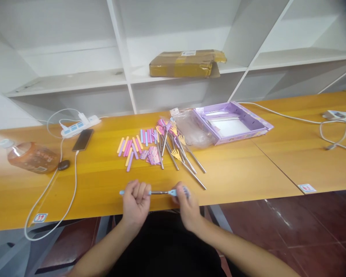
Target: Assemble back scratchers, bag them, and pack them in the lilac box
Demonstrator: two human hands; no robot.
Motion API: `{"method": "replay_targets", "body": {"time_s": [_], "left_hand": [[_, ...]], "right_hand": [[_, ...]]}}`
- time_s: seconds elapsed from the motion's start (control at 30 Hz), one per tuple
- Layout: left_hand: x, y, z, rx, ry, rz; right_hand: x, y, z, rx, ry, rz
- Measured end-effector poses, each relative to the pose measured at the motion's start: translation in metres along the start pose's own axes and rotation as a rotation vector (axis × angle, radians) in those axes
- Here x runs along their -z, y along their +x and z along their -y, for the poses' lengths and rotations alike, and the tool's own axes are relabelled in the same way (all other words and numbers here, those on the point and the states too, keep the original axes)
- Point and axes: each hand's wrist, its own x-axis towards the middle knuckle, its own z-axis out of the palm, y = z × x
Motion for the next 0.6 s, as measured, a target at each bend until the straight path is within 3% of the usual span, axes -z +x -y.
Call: {"method": "replay_targets", "body": {"time_s": [0.1, 0.2, 0.43, 0.6], "left_hand": [[-0.003, -0.003, 0.01, 0.038, 0.002, 0.049], [0.001, 0.001, 0.008, -0.025, 0.031, 0.133], [0.021, 0.012, -0.002, -0.233, 0.243, 0.602], [0.025, 0.016, -0.006, -0.259, 0.309, 0.702]], "right_hand": [[-0.016, -0.012, -0.005, 0.045, 0.025, 0.059], [-0.016, -0.004, -0.008, 0.028, -0.066, 0.102], [-0.002, 0.013, -0.014, 0.0, -0.167, 0.187], [0.0, 0.013, -0.015, 0.022, -0.184, 0.204]]}}
